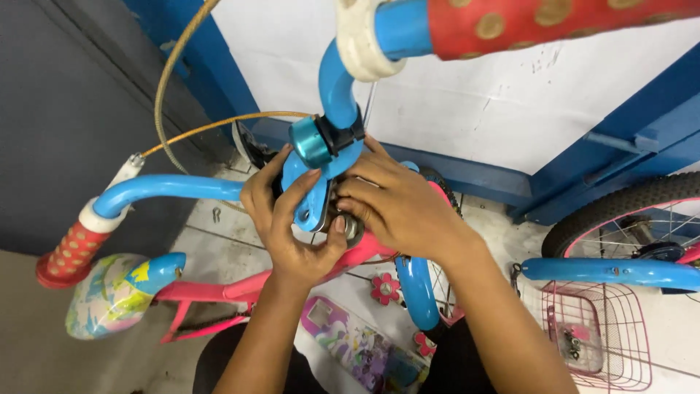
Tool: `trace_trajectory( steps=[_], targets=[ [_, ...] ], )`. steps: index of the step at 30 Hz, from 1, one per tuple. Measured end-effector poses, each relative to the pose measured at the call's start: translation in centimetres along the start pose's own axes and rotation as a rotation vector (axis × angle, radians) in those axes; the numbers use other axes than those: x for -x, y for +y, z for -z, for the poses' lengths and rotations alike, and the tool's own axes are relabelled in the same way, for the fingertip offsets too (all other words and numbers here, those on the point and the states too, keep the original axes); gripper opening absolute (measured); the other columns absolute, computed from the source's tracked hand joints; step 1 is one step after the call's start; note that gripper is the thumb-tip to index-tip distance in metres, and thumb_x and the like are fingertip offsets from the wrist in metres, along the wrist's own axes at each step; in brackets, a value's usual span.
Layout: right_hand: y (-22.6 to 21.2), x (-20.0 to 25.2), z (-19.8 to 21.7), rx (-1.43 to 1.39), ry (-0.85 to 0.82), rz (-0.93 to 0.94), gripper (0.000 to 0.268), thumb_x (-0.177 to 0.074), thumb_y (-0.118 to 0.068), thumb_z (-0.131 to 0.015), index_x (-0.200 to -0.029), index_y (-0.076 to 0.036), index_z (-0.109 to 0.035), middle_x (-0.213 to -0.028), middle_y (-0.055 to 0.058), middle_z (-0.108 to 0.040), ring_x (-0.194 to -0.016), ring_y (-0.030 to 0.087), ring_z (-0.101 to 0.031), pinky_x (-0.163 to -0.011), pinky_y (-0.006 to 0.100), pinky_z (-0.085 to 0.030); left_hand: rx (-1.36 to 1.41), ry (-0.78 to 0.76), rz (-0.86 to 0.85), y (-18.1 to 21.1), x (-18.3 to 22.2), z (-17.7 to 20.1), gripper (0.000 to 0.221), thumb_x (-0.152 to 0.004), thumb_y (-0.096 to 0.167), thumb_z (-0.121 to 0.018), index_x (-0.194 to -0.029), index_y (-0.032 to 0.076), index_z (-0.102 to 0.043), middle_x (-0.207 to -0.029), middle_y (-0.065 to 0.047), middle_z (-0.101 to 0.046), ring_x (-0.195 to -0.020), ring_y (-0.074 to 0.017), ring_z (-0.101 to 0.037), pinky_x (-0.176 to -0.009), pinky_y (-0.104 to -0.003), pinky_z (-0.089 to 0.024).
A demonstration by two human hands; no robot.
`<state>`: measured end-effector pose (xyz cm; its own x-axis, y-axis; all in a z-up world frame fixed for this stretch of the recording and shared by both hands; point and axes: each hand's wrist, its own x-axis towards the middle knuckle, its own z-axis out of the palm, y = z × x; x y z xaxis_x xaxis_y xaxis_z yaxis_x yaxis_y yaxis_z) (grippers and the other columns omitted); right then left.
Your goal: Dismantling a child's bicycle by removing the handlebars, front fork, and wheels on a tiled floor.
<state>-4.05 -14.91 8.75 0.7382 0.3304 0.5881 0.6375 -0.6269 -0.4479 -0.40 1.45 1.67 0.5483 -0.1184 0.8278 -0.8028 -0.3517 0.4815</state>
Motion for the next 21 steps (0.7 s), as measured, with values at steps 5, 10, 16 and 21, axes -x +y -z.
trace_trajectory(
  steps=[5,10,16,21],
  targets=[
    [-0.8,0.3,0.6,0.069,-0.073,0.045,0.008,-0.088,-0.001,-0.065,-0.095,0.003,-0.065,-0.107,0.010,-0.065,-0.114,0.030,-0.061,-0.126,0.053,-0.031,-0.006,-0.007,0.010,-0.2,0.0,0.3,0.053,-0.088,0.041,-0.067,-0.133,0.013,-0.059,-0.147,-0.023,-0.049,-0.128,-0.0361,-0.047,-0.113,-0.053,-0.038],
    [-1.4,2.0,0.8,0.418,0.048,0.093,0.013,-0.091,-0.016,-0.071,-0.098,-0.005,-0.068,-0.104,0.006,-0.066,-0.114,0.025,-0.063,-0.123,0.049,-0.037,0.003,0.003,0.014,-0.2,-0.1,0.2,0.053,-0.085,0.038,-0.068,-0.130,0.011,-0.062,-0.145,-0.024,-0.051,-0.127,-0.0372,-0.048,-0.113,-0.053,-0.039],
    [-2.7,2.3,0.1,0.670,0.046,0.048,0.021,-0.093,-0.021,-0.074,-0.107,-0.005,-0.074,-0.098,0.003,-0.064,-0.087,0.019,-0.056,-0.077,0.032,-0.044,0.014,-0.008,0.021,-0.5,0.4,0.0,0.059,-0.085,0.041,-0.064,-0.136,0.014,-0.057,-0.149,-0.021,-0.047,-0.131,-0.0358,-0.044,-0.115,-0.054,-0.036],
    [-4.0,1.7,-0.4,0.914,-0.207,0.023,0.039,-0.083,-0.016,-0.063,-0.119,-0.001,-0.068,-0.109,0.011,-0.063,-0.099,0.022,-0.061,-0.062,0.027,-0.049,0.015,-0.034,0.008,-0.6,0.4,0.6,0.058,-0.085,0.040,-0.067,-0.136,0.012,-0.059,-0.148,-0.025,-0.048,-0.128,-0.0384,-0.048,-0.113,-0.055,-0.036]
  ],
)
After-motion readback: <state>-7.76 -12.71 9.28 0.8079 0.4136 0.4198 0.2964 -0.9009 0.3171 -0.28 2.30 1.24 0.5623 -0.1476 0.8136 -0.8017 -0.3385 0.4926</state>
